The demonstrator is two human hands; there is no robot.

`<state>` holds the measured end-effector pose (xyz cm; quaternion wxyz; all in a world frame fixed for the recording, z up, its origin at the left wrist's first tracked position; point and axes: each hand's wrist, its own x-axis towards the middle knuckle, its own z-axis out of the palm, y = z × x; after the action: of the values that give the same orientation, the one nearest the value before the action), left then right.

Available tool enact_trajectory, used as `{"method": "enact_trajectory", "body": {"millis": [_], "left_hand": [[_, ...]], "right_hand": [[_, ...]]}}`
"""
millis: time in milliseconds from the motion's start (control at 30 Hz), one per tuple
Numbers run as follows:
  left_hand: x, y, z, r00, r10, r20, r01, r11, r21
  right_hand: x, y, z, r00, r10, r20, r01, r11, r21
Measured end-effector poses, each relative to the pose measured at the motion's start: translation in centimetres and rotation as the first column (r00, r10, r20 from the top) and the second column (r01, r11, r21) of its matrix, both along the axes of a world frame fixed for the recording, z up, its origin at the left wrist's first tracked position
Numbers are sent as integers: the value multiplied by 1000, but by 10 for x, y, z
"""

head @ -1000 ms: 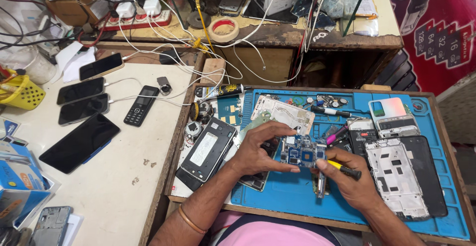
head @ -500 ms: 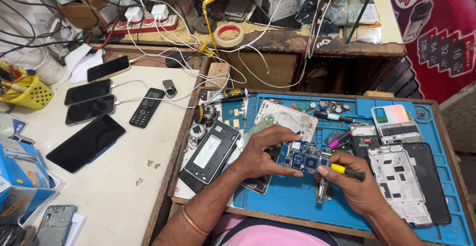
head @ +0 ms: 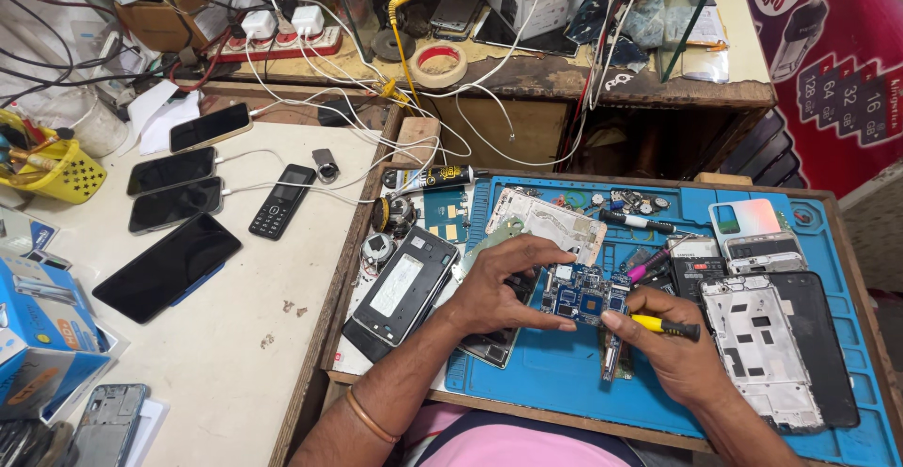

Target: The person holds a disassembled phone motherboard over a blue repair mat and uses a screwdriver to unscrew and work on the board, steadying it with the other hand among scattered phone parts and tools.

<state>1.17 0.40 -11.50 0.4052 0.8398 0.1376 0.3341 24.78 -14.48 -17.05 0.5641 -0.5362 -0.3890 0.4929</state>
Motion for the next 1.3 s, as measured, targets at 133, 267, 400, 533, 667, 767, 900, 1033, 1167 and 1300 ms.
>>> {"method": "enact_trajectory", "body": {"millis": [133,267,400,533,667,767,900,1033,1167,1300], "left_hand": [[-1,1,2,1000,0,-3,0,1000,-19],[-1,1,2,1000,-5,7,5,1000,-30],[-1,1,2,1000,-16,24,17,999,-48],[-2,0,3,1000,-4,4,4,998,-65],[-2,0,4,998,50,43,-51,999,7],[-1,0,2,996,69,55,-70,997,30],[0,-2,-1,997,72,-8,-72,995,-71],[1,-2,-4,999,52,-2,-52,996,-79],[0,-1,-4,999,43,11,-42,996,-77],[-1,-1,-4,999,24,23,-22,995,-93]], "right_hand": [[1,1,5,997,36,-70,-36,999,0],[3,0,12,990,80,-118,-82,996,-20],[4,-1,16,981,126,-146,-130,991,-22],[1,1,17,990,66,-126,-82,989,-126],[0,0,15,995,92,-42,-95,993,-77],[0,0,12,996,78,-33,-80,995,-66],[-1,1,10,999,49,17,-48,997,-57],[-2,1,10,999,33,35,-31,998,-57],[1,-1,11,995,93,25,-91,994,-59],[6,-3,10,988,153,-32,-154,988,-30]]}}
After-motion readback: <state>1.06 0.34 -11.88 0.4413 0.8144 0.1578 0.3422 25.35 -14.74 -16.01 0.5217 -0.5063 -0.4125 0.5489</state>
